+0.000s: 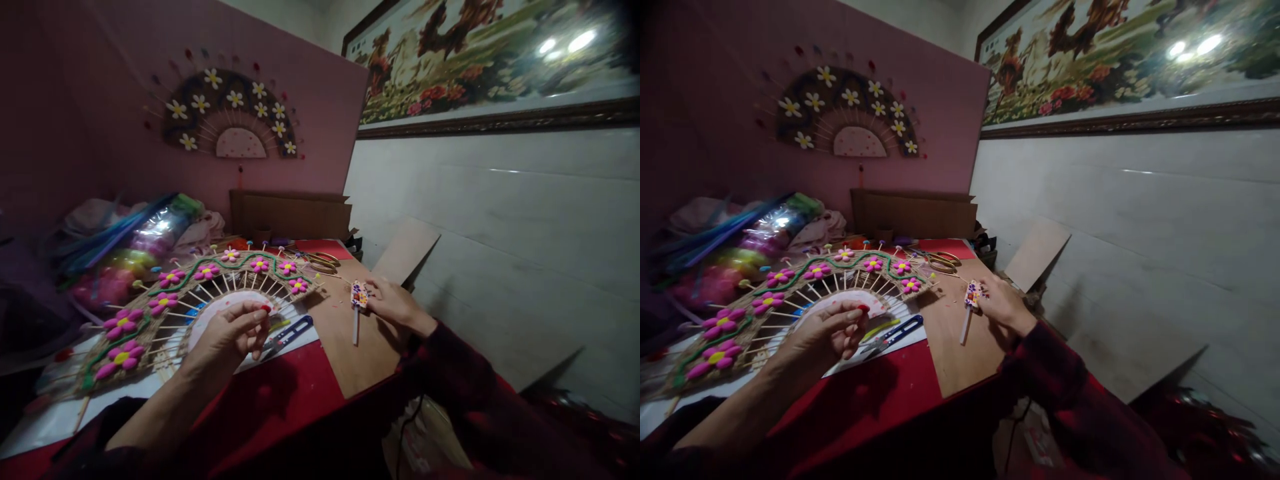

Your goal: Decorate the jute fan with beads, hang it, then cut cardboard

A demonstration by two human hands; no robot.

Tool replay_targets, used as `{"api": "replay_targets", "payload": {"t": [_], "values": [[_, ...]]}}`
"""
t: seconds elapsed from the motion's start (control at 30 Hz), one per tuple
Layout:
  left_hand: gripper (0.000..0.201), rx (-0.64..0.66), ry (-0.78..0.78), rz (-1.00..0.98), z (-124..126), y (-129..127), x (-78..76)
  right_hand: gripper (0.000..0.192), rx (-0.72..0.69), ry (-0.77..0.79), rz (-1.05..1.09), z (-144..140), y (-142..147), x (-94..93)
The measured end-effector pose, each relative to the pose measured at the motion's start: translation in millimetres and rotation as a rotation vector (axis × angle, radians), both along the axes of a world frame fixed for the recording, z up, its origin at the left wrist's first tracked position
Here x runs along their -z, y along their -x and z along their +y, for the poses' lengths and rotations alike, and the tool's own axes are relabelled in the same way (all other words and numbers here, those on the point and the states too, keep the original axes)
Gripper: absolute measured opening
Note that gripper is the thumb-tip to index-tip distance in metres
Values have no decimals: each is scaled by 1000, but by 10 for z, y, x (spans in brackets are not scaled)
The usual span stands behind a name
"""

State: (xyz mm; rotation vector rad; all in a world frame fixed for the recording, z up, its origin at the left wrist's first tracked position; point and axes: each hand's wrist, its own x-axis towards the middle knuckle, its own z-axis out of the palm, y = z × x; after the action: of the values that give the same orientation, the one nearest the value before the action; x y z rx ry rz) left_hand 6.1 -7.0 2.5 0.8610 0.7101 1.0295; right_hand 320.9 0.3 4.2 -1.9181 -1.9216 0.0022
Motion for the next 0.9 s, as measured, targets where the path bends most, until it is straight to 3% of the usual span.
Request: {"api": "replay_targets", "payload": {"t": [0.07,0.13,0.3,0.43,0.53,0.6,0.77,0.9], "values": [[24,-2,4,-13,-5,1,-1,38,39,121,-74,-47,-206,97],[24,-1,16,-15,1,5,13,44,22,139,-101,-88,-277,198],[28,-30,41,23,33,7,71,57,-69,20,-39,-113,-220,343],[28,-10,36,42,19,7,68,47,9,-154,109,-113,-199,345],[27,12,45,7,-13,7,40,35,-25,-222,382,-180,-158,260],[25,17,72,-21,-38,-11,14,27,-66,-144,654,-278,-76,167],[20,6,221,-53,-60,-158,-19,28,-145,270,1367,-604,315,-62],[15,126,155,-107,-21,-235,39,32,-223,482,1485,-770,633,-117]]}}
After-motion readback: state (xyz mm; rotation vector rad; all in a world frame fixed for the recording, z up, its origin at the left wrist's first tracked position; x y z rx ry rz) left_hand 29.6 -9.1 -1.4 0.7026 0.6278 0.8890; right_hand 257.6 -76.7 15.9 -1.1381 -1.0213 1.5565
